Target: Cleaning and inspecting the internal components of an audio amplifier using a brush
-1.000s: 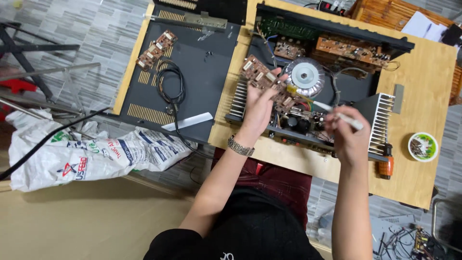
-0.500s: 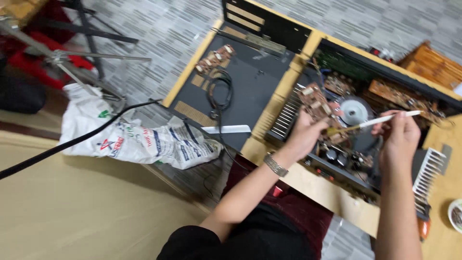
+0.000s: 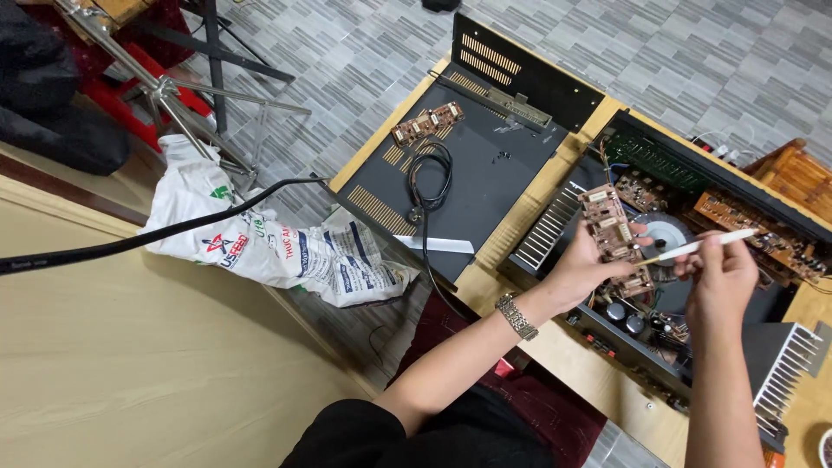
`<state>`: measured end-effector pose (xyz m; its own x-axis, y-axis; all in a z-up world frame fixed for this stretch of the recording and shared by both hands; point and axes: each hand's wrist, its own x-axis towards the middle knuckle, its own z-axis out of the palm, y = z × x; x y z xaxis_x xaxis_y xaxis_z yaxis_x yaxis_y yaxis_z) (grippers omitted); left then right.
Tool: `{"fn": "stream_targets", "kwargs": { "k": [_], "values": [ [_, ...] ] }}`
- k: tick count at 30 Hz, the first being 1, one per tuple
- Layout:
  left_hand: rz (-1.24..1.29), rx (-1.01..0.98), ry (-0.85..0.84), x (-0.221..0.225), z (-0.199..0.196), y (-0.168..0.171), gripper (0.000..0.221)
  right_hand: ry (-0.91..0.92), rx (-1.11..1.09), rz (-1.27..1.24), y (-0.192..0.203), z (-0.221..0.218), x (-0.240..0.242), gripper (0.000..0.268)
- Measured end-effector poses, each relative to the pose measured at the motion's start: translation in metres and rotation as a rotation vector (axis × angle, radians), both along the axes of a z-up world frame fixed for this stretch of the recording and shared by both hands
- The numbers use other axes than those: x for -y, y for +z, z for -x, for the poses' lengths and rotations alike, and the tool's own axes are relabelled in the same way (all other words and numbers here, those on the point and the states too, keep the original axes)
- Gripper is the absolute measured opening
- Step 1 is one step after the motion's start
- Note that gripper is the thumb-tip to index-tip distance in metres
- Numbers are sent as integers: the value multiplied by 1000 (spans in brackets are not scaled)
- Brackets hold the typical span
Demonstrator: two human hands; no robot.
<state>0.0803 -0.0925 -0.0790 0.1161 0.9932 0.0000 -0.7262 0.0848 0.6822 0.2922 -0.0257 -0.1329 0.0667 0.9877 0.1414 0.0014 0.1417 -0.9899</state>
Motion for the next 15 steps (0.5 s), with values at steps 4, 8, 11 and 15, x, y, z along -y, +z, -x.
{"fn": "stream_targets", "kwargs": {
  "k": [4,8,11,15],
  "values": [
    [3,26,10,-1,2,2,74,166,49,116,28,13,16,10],
    [48,3,14,-1,4,6,69,235,191,111,28,17,17,16],
    [37,-22,-5,-2,5,6,66,198,119,107,32,18,17,12],
    [33,-44,-10,-7,1,-3,64,70,2,67,30,14,12,20]
  ]
}}
